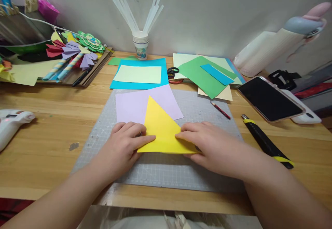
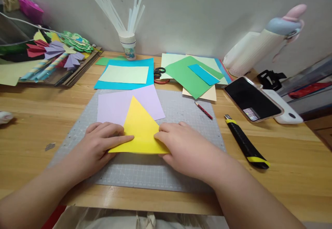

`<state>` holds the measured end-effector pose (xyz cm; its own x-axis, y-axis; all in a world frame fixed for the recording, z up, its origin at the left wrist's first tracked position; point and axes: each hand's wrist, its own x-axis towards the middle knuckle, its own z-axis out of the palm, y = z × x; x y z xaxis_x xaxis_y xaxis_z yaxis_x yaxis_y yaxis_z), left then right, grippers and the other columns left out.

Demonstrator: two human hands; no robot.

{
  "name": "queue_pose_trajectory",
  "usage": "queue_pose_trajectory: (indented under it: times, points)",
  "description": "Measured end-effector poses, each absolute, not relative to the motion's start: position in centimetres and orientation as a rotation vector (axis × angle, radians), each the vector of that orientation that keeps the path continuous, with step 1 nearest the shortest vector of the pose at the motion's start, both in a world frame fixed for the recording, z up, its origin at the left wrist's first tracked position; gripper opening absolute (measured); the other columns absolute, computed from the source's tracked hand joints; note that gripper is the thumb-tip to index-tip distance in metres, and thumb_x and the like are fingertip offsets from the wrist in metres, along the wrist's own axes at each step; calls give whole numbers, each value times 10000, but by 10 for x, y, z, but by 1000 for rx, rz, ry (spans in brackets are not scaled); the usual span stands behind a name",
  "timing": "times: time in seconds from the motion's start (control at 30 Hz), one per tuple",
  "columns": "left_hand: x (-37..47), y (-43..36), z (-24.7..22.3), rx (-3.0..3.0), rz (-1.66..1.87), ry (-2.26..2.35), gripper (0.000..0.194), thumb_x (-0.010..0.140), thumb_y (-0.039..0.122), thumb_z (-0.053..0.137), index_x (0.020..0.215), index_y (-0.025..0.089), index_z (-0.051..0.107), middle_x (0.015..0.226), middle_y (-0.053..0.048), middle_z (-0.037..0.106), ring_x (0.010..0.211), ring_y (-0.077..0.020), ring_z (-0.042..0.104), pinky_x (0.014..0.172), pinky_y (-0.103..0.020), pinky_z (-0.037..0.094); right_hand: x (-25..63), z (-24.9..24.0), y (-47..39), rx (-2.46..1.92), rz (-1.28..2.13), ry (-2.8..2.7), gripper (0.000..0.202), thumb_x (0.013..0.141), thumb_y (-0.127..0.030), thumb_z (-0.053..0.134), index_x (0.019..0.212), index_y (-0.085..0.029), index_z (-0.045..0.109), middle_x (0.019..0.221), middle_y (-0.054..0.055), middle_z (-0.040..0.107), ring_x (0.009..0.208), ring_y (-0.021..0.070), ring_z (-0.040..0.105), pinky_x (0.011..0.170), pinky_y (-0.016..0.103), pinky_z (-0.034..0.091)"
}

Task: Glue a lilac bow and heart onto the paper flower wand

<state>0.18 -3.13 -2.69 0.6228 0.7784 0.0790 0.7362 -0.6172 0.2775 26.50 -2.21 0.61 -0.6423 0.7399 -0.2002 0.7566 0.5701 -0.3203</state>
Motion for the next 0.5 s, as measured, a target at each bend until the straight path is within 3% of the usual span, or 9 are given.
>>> queue_pose_trajectory:
  times: [0.3, 0.4, 0.5]
  points:
    - [6, -41, -28, 2670, 255, 1189, 537, 742, 8, 446, 1185, 283, 573, 997, -44, 591, 909, -204, 518, 809, -386, 319, 284, -2, -27, 1337, -710, 2800, 581, 667, 30, 503, 1131, -293, 638, 1097, 59, 597, 997, 222, 550, 844, 360, 423]
    - [7, -38, -32, 2621, 330, 1218, 494, 787, 24, 401, 1164, 277, 596, 957, -44, 595, 907, -196, 523, 805, -385, 318, 286, -18, -35, 1500, -698, 2878, 483, 751, -9, 487, 1100, -292, 663, 1058, 77, 598, 996, 218, 546, 845, 380, 423]
    - [8, -33, -33, 2511, 397, 1323, 296, 836, 147, 462, 977, 299, 674, 911, -21, 608, 884, -191, 534, 787, -382, 309, 284, -35, -41, 1842, -820, 2901, 266, 822, -126, 523, 971, -257, 701, 970, 71, 585, 933, 200, 556, 799, 355, 442]
